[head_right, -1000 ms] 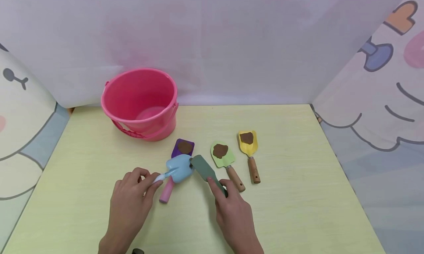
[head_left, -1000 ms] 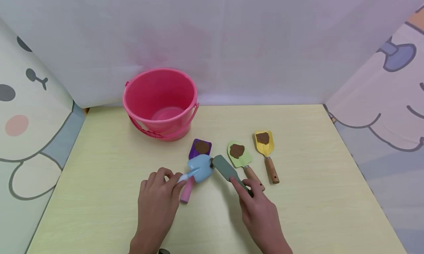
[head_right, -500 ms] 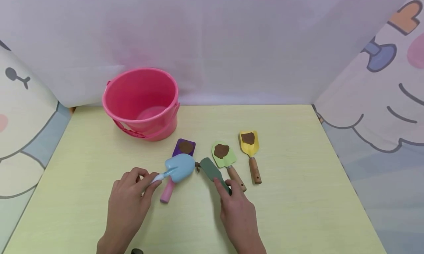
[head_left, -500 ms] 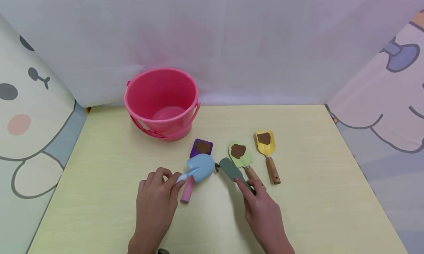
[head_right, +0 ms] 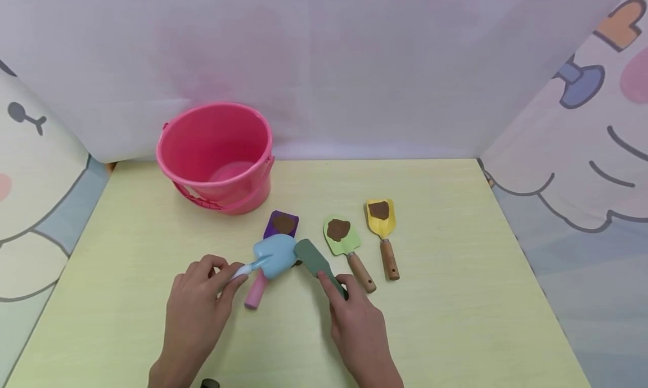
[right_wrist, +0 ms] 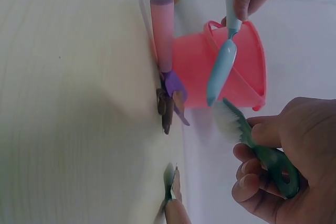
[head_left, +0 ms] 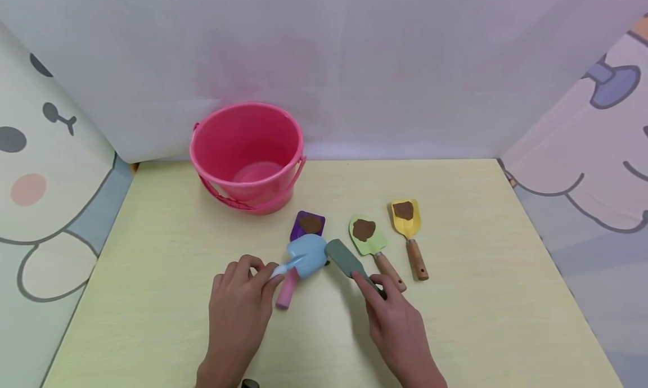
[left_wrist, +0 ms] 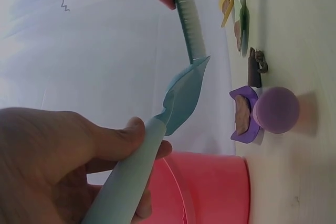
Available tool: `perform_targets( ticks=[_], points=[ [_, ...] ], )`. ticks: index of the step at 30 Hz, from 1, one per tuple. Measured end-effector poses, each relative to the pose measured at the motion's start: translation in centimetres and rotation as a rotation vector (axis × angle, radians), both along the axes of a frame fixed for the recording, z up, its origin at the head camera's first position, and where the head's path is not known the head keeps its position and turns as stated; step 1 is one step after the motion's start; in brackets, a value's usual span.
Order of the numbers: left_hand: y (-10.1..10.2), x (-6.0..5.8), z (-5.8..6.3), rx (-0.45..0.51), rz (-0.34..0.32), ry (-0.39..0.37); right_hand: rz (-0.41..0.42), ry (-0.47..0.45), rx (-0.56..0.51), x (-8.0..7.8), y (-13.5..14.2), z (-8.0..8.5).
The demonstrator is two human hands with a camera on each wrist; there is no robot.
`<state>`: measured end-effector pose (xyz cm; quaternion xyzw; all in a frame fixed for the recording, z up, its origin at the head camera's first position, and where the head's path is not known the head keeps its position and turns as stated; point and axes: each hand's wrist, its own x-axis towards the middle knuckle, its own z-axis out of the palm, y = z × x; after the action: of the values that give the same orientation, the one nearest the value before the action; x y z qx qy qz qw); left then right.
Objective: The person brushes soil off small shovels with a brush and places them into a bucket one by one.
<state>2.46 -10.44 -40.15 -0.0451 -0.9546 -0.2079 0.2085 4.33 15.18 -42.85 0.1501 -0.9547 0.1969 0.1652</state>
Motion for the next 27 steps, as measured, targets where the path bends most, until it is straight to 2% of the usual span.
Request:
perform_targets(
  ticks=[6,11,21,25,27],
  points=[
    [-0.2,0.2,0.3,0.034,0.004,-0.008,-0.037,-0.006,-0.002,-0.1,0.3,-0.1],
    [-0.3,0.4,0.5,0.047,0.006,-0.012,-0.035,-0.015,-0.031,0.0,0.3,0.1],
    [-1.1,0.5,1.2,0.077,0.004,0.076,-0.009,0.018,-0.043,0.1,0.6,0.0],
    [-1.9,0.2,2.2,0.081,0.003,0.093,-0.004,0.012,-0.047,0.2,0.7,-0.2],
    [-2.4,0.0,3.0,0.071,0.007,0.068,0.0,0.006,-0.047,0.3,0.8,-0.4]
  ],
)
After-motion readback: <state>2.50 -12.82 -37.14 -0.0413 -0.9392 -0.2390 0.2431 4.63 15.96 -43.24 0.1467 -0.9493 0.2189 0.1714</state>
